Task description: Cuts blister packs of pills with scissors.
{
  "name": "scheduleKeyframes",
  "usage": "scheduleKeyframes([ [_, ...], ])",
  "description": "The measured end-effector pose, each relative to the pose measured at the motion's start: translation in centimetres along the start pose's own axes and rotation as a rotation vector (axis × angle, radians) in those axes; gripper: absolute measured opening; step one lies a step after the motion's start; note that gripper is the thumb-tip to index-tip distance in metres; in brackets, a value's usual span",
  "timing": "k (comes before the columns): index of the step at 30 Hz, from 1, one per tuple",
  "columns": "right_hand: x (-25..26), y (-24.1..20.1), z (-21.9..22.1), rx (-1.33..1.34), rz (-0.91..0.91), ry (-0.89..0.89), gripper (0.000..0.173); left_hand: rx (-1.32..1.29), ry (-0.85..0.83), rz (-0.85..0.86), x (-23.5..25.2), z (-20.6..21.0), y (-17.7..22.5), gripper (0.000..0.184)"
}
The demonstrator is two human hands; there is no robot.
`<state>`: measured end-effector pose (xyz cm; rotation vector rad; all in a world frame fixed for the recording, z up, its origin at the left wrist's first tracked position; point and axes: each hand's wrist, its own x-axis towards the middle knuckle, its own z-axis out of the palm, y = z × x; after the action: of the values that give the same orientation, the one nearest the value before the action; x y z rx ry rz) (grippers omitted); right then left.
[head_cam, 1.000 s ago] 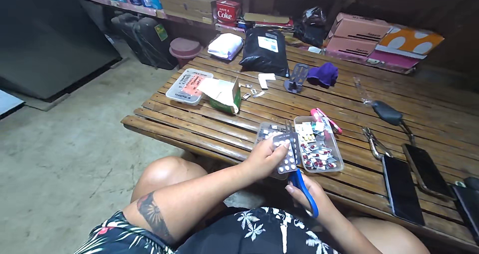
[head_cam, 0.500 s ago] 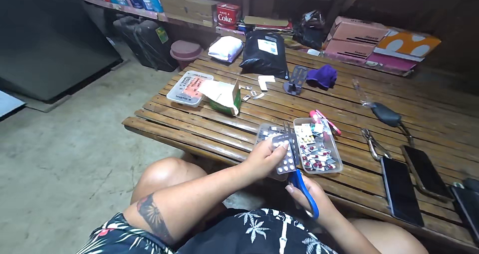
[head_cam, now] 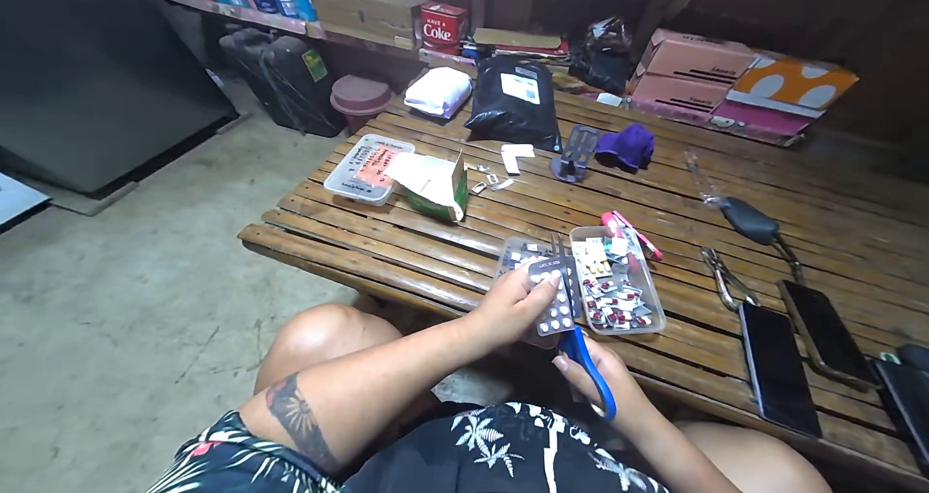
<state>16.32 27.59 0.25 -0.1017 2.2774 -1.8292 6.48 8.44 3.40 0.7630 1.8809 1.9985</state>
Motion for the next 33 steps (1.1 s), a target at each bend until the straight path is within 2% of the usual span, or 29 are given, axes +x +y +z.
scheduleKeyframes([
  [8, 0.0, -0.3, -0.1, 0.072, 0.004, 0.01, 0.028, -0.155, -0.017, -0.03, -0.2, 0.4, 0.5, 0.025],
  [13, 0.1, -0.5, -0.2, 0.156, -0.01, 0.064, 0.027, -0.105, -0.073, 0.048, -0.1, 0.5, -0.3, 0.029],
  [20, 0.4, -0.2, -0.1, 0.177, -0.019, 0.083, 0.029, -0.104, -0.098, 0.049, 0.1, 0.2, -0.3, 0.026],
  [24, 0.4, -0.2, 0.0, 0.15, -0.017, 0.091, 0.027, -0.066, -0.066, 0.045, 0.1, 0.2, 0.0, 0.021],
  [29, 0.4, 0.3, 0.7, 0.121, -0.051, 0.09, 0.028, -0.023, -0.048, 0.113, 0.2, 0.0, -0.4, 0.023],
  [33, 0.3, 0.7, 1.1, 0.064, -0.078, -0.001, 0.036, -0.066, 0.078, 0.186, 0.3, -0.2, 0.4, 0.022],
])
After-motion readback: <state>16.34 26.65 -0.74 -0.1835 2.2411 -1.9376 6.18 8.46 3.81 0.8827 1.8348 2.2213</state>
